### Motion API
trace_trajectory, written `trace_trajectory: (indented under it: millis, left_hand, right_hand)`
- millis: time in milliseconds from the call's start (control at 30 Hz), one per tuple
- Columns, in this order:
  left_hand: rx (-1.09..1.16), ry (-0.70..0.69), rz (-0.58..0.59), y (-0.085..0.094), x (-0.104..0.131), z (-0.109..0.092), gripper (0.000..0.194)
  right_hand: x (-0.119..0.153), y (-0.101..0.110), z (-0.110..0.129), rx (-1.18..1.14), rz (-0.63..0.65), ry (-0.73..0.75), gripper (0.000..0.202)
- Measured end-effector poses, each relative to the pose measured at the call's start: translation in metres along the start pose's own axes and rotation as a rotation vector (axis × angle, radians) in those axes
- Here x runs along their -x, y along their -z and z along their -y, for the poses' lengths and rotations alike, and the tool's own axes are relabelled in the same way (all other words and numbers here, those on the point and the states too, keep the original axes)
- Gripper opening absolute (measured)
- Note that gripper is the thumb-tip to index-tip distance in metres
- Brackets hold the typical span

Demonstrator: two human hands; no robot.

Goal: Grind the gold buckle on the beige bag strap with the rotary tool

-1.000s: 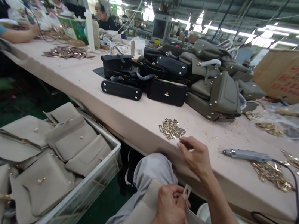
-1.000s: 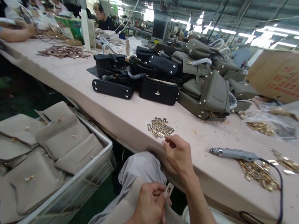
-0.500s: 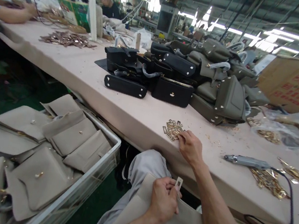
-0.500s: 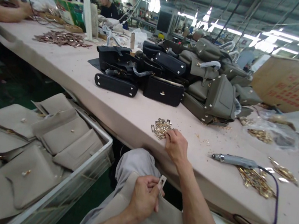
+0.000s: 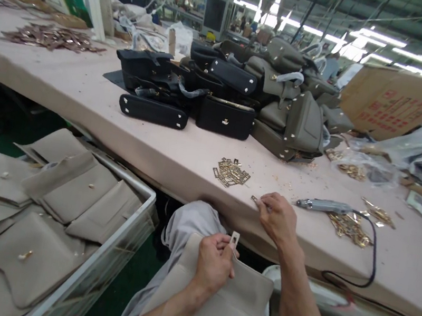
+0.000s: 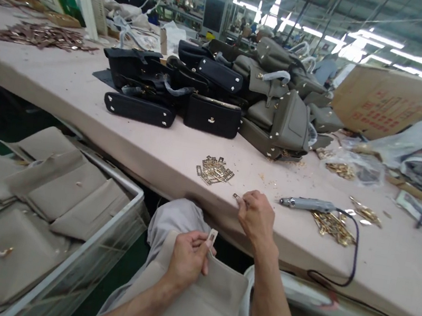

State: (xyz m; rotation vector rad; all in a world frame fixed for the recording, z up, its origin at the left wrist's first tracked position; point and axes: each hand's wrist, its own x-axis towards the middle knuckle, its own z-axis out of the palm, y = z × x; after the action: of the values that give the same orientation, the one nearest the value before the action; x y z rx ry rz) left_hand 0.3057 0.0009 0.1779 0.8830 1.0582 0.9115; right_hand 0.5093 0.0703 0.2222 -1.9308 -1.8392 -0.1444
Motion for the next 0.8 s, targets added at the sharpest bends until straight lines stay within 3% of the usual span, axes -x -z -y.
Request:
trace_trajectory:
  millis: [200, 367, 633, 800]
  left_hand:
    - [-0.026, -0.033, -0.006, -0.008, -0.001, 0.008, 0.032]
    - [-0.015, -0.053, -0.029, -0.01, 0.0, 0.009, 0.033]
    - [-0.036, -0.078, -0.043, -0.015, 0.003, 0.009, 0.029]
    - [-0.036, -0.071, -0.054, -0.016, 0.003, 0.007, 0.024]
  right_hand:
    - [-0.024, -0.001, -0.012, -0.107, 0.163, -0.139, 0.011]
    - [-0.029, 0.0, -0.015, -0.14, 0.225, -0.128, 0.028]
    - [-0.038, 0.006, -0.01, -0.271, 0.346, -0.09, 0.008]
    - [-0.016, 0.018, 0.003, -0.508, 0.229, -0.14, 0.016]
